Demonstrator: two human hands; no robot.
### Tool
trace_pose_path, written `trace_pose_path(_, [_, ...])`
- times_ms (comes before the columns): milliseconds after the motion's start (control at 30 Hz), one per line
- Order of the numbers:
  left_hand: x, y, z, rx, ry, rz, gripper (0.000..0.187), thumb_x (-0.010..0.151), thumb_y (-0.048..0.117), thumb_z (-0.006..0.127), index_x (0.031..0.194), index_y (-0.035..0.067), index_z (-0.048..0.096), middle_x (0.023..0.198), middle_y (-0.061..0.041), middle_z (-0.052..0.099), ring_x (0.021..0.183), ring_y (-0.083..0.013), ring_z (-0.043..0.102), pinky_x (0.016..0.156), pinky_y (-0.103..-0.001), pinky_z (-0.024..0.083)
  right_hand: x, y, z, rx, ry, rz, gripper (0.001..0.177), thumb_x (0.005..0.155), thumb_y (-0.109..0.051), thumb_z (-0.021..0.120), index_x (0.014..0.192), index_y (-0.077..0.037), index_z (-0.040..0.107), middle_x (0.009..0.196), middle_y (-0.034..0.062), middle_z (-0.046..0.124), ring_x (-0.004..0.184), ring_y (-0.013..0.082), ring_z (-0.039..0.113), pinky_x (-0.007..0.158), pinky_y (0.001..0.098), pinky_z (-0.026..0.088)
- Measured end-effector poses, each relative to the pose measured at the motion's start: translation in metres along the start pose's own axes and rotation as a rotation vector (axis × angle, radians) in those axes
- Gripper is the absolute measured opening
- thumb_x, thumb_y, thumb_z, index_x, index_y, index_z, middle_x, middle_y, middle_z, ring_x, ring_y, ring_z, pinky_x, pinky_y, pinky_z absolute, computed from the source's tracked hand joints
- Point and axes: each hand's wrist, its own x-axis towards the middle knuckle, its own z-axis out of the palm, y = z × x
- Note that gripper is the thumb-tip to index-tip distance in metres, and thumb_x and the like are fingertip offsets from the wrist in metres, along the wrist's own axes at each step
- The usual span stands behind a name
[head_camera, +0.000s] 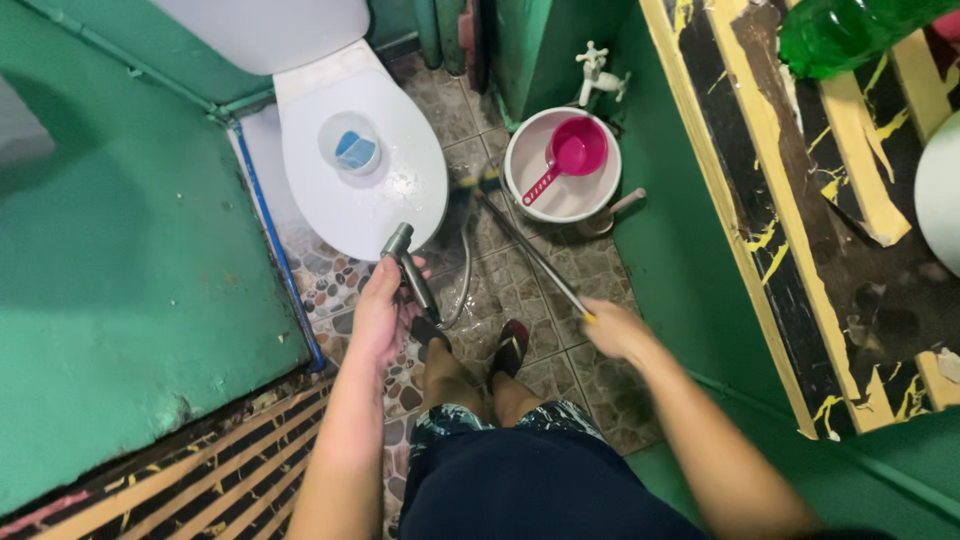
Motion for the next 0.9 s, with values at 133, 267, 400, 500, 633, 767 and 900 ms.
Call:
trace_pose_path(133, [0.002,-0.003,-0.006,0.184,0.022,-0.071,0.041,0.106,0.045,0.044,0.119,0.012,0.065,0.103,0.0,0.069,0.092,-0.0098,0.063,0.072,-0.028,0.052,-0.014,0.009,-0.017,-0.012,-0.145,0.156,0.061,0.09,-0.015,0.061,0.149,-0.026,0.052,0.122,0.0194,0.073,0.106,0.034,0.075,0.092,0.0417,0.058])
trace_pose_path(267, [0.009,-0.025,-0.004,0.264,-0.013,-0.096,0.039,0.106,0.041,0.047,0.12,0.011,0.066,0.105,-0.001,0.071,0.092,-0.0112,0.063,0.078,-0.028,0.05,0.056,0.043,0.026,0.088,-0.087,-0.045,0.045,0.094,-0.024,0.064,0.138,-0.018,0.065,0.123,0.0193,0.074,0.108,0.0316,0.074,0.094,0.0397,0.056])
trace_pose_path(400, [0.022,-0.054,-0.003,0.431,-0.046,0.011,0.042,0.107,0.035,0.053,0.135,0.007,0.067,0.114,-0.005,0.068,0.102,-0.0134,0.058,0.09,-0.027,0.046,0.15,0.021,0.066,0.154,0.165,-0.267,0.053,0.086,-0.012,0.067,0.138,-0.005,0.06,0.128,0.0252,0.065,0.116,0.0396,0.063,0.096,0.0451,0.051])
trace_pose_path(500, [0.036,-0.078,-0.007,0.634,-0.027,0.096,0.048,0.102,0.034,0.057,0.139,0.004,0.06,0.129,-0.008,0.072,0.119,-0.0194,0.063,0.101,-0.029,0.045,0.175,0.005,0.079,0.235,0.038,-0.035,0.056,0.087,-0.013,0.068,0.141,-0.008,0.058,0.124,0.0225,0.069,0.11,0.0357,0.07,0.093,0.0428,0.055])
trace_pose_path(633, [0.056,-0.116,-0.001,0.901,-0.101,0.163,0.052,0.101,0.036,0.061,0.142,0.005,0.056,0.129,-0.02,0.069,0.123,-0.0321,0.065,0.104,-0.037,0.047,0.144,0.027,0.078,0.241,0.044,-0.063,0.056,0.087,-0.01,0.066,0.142,-0.011,0.058,0.119,0.0213,0.072,0.105,0.0335,0.071,0.091,0.041,0.056])
trace_pose_path(767, [0.07,-0.163,-0.001,1.146,-0.146,0.141,0.05,0.099,0.037,0.06,0.142,0.011,0.057,0.121,-0.026,0.068,0.117,-0.0415,0.063,0.097,-0.045,0.05,0.067,0.066,0.083,0.171,-0.072,0.136,0.064,0.092,-0.015,0.065,0.153,-0.017,0.046,0.128,0.0228,0.068,0.11,0.0358,0.069,0.093,0.0424,0.054])
trace_pose_path(900, [0.093,-0.188,0.002,1.368,-0.113,0.15,0.051,0.1,0.04,0.059,0.144,0.014,0.055,0.116,-0.025,0.069,0.113,-0.0436,0.063,0.095,-0.052,0.049,0.033,0.087,0.089,0.164,0.045,-0.118,0.064,0.09,-0.017,0.068,0.149,-0.011,0.044,0.142,0.024,0.057,0.126,0.038,0.058,0.104,0.0422,0.047])
